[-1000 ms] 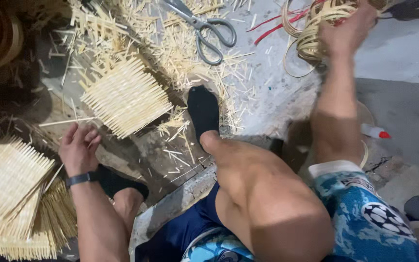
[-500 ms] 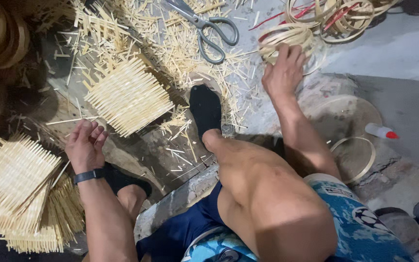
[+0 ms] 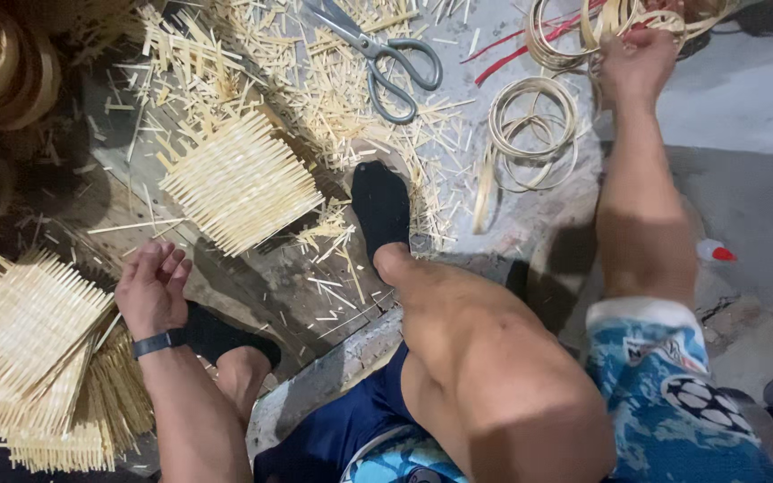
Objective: The person sits on the floor and repeatedly assembles small round woven bases by placing a bamboo mat over a circular frame, trimming excess with shears, and stacking the finished pieces.
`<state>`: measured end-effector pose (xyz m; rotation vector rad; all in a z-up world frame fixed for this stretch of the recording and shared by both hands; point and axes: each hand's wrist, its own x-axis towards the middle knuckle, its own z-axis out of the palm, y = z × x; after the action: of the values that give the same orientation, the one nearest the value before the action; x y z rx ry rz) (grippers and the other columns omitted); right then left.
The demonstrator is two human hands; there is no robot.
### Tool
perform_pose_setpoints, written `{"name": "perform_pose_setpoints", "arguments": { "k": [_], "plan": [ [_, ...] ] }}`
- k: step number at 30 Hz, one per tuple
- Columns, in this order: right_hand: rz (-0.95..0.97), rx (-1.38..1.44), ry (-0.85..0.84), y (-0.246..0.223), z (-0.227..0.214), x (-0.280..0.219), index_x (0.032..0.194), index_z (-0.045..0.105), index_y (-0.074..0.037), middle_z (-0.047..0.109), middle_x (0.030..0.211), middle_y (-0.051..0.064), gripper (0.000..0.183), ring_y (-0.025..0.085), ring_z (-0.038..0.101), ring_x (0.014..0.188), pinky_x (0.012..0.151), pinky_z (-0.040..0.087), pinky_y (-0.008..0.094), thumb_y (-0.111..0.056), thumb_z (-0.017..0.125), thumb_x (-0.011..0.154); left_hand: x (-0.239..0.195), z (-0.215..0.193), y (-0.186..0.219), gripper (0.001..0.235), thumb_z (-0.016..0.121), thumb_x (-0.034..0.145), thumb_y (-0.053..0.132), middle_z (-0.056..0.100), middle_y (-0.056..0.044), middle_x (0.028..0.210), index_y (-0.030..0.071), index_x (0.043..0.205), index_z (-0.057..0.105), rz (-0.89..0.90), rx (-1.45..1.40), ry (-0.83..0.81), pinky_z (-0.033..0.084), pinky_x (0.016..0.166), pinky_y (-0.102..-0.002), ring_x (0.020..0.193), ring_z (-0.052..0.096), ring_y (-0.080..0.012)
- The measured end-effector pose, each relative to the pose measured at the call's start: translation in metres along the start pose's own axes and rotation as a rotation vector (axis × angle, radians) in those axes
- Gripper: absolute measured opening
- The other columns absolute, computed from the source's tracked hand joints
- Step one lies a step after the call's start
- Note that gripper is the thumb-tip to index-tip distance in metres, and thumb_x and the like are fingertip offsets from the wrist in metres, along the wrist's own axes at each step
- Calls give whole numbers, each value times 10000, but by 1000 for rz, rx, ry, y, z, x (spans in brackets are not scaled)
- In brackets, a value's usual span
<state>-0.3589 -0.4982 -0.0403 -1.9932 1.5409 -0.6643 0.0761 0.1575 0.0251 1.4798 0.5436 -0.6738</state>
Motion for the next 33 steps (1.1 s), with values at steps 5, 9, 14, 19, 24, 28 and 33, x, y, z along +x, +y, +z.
{"name": "perform_pose_setpoints", "arguments": {
  "k": [5, 9, 14, 19, 24, 28, 33],
  "plan": [
    [377, 55, 131, 58, 53, 40, 877, 687, -19, 754, 771, 57, 212, 176, 725, 636, 605, 559, 345, -140, 847, 810, -5, 2, 5, 179, 727, 1011, 113, 725, -111, 1009, 28, 1150, 653, 25, -10, 19, 622, 771, -358, 843, 698, -198],
    [324, -44, 239, 59, 57, 36, 817, 736, -16, 785, 774, 80, 107, 190, 759, 657, 612, 572, 347, -80, 801, 763, -17, 6, 22, 190, 744, 1014, 92, 699, -107, 989, 16, 1161, 649, 103, -41, 18, 605, 741, -340, 810, 674, -177],
    [-91, -218, 128, 17, 9, 13, 924, 763, 4, 747, 789, 154, 111, 281, 757, 723, 703, 583, 413, -83, 716, 871, -30, 32, 45, 214, 736, 998, 51, 715, -117, 1037, 6, 1197, 671, 321, 100, 71, 605, 761, -312, 865, 695, -180],
    [-372, -138, 30, -92, -22, -50, 984, 720, 16, 728, 847, 160, 101, 297, 726, 741, 694, 560, 415, -65, 668, 950, -78, 129, 32, 203, 699, 1098, -5, 725, -120, 1253, 22, 1300, 691, 835, 352, -96, 570, 1045, -319, 1138, 683, -194],
    [-626, -43, -26, -224, -25, -152, 1080, 714, -5, 669, 891, 165, 108, 292, 656, 739, 661, 522, 419, 5, 680, 978, -164, 268, -26, 491, 842, 878, 221, 682, -105, 1124, 72, 1300, 639, 989, 559, -423, 597, 754, -280, 977, 680, -185],
    [-668, 34, -127, -277, -45, -195, 1093, 699, 13, 607, 836, 153, 183, 290, 610, 694, 627, 489, 403, 24, 678, 912, -171, 290, -20, 381, 725, 916, 153, 698, -96, 966, 98, 1292, 702, 1214, 667, -383, 540, 801, -367, 900, 646, -228],
    [-512, 85, -292, -273, -48, -194, 1115, 760, -42, 566, 751, 142, 111, 247, 561, 613, 582, 444, 388, -42, 759, 1004, -155, 273, -34, 322, 723, 979, 231, 694, -72, 860, 90, 1269, 726, 836, 487, -522, 532, 717, -326, 754, 655, -168]
  ]
}}
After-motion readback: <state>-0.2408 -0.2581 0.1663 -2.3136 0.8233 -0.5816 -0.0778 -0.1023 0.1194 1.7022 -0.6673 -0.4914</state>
